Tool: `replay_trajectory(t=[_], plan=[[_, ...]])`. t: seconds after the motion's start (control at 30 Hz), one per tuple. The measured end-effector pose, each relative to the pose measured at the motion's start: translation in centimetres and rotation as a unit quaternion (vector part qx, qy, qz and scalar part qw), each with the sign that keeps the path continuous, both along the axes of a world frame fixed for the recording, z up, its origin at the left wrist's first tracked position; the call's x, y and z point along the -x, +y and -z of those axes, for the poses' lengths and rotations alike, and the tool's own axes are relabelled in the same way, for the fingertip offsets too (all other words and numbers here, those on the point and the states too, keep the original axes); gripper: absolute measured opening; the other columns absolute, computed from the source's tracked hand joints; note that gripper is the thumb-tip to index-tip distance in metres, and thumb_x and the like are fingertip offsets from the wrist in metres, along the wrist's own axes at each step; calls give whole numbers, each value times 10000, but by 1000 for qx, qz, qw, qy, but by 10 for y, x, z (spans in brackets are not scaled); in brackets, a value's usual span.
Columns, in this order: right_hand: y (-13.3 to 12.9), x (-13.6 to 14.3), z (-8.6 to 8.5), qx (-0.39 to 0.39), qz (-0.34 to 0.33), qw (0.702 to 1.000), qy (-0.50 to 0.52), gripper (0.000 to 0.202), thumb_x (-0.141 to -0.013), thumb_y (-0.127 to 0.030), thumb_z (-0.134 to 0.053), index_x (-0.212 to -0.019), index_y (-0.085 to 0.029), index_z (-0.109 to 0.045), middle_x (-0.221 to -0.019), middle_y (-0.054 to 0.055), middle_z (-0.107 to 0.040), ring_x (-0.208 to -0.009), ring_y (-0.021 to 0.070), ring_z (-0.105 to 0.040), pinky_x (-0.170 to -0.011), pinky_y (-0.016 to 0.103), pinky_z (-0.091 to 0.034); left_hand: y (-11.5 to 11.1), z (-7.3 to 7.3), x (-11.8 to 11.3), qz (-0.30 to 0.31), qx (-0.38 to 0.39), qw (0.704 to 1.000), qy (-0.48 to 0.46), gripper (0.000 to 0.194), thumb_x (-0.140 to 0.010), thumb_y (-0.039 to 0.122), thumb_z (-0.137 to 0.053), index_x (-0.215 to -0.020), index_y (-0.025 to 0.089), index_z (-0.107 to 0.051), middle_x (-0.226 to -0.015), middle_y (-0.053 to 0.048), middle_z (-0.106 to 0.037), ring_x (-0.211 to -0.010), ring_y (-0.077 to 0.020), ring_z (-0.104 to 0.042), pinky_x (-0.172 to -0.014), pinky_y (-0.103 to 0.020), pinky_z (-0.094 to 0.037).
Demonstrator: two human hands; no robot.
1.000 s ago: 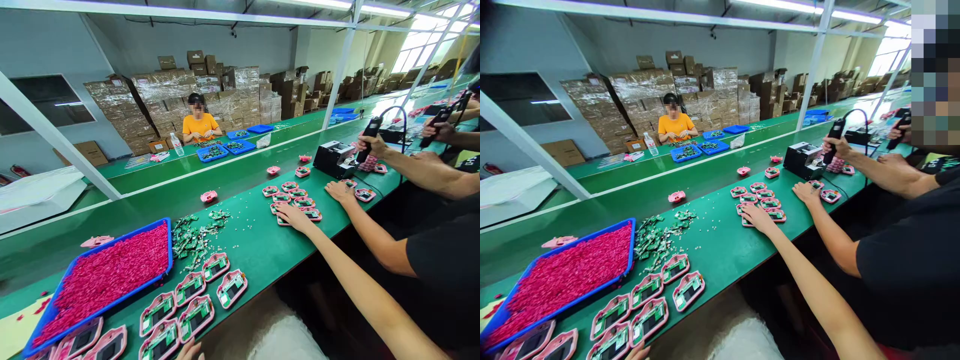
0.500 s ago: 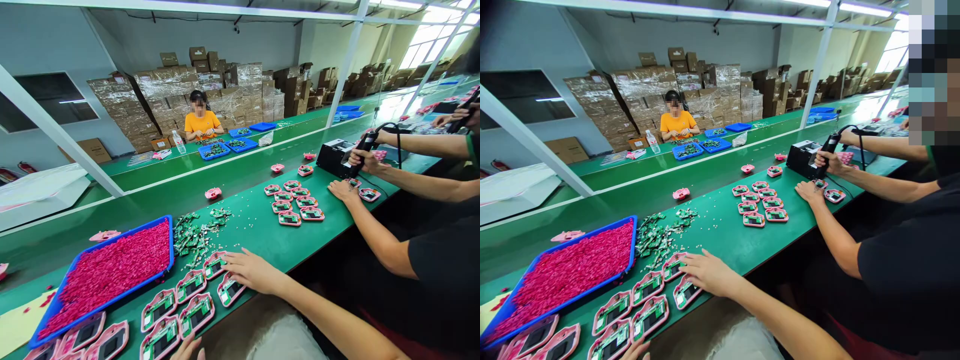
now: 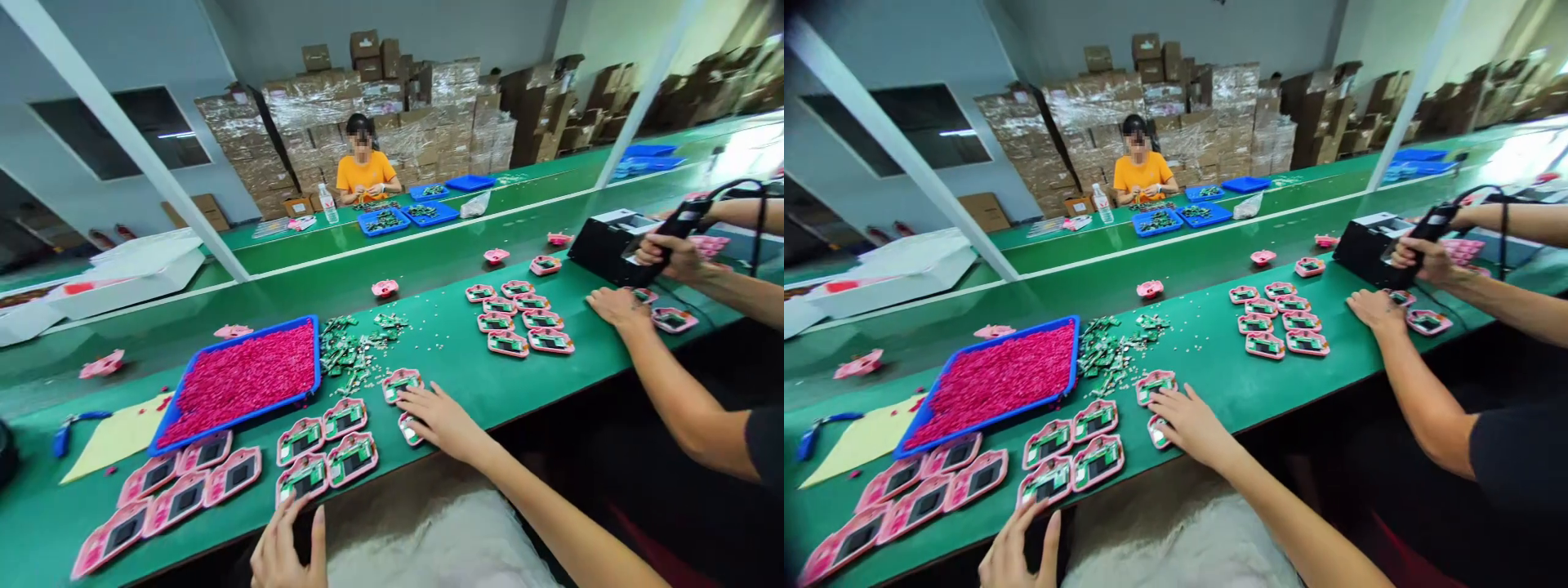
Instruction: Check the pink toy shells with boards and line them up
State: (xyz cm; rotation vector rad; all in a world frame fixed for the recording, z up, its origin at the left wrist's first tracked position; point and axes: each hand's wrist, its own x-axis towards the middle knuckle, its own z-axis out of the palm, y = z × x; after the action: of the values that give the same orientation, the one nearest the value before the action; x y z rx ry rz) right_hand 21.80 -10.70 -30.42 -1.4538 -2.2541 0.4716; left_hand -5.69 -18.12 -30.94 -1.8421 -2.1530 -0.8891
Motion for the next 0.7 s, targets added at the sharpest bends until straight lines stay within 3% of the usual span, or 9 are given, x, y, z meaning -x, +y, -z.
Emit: replay_trajectory(t=[0.1,0.27,0.43,0.57,0.7], plan=[[2,-21,6,-11,36,999,-13,397,-982,-305,-466,-1372,-286,-540,-1447,57,-531,-1377,213,-442,-1148,545,-297,9,2,15,0,11,1000,15,493,-928,518,-403,-1277,195,-530,-1375,-163,-554,-1235,-342,-522,-975,-519,-445],[1,-67,26,-40,127,991,-18,399,-987,-330,-409,-1358,-301,-555,-1427,66,-551,-1342,245,-488,-1105,570,-353,33,-1,27,87,39,992,88,547,-939,505,-402,-1399,215,-466,-1532,-155,-408,-1426,-345,-344,-1082,-578,-351],[-5,-107,37,-47,148,988,-21,412,-986,-395,-399,-1358,-302,-551,-1406,68,-572,-1318,247,-516,-1090,557,-381,57,-10,25,177,97,971,127,529,-919,477,-473,-1410,282,-483,-1524,-92,-446,-1432,-330,-350,-1117,-576,-328],[-8,-110,43,-60,162,985,-5,402,-982,-413,-403,-1321,-294,-583,-1374,72,-601,-1301,247,-534,-1090,557,-378,61,-7,15,188,112,969,113,546,-879,467,-547,-1399,308,-502,-1459,-51,-535,-1409,-353,-378,-1074,-528,-413],[-11,-100,48,-90,195,976,29,386,-986,-399,-383,-1251,-281,-637,-1327,87,-637,-1268,249,-564,-1097,556,-360,54,-6,-11,178,106,972,106,539,-865,453,-573,-1381,301,-531,-1444,-49,-550,-1400,-371,-382,-1069,-520,-423]])
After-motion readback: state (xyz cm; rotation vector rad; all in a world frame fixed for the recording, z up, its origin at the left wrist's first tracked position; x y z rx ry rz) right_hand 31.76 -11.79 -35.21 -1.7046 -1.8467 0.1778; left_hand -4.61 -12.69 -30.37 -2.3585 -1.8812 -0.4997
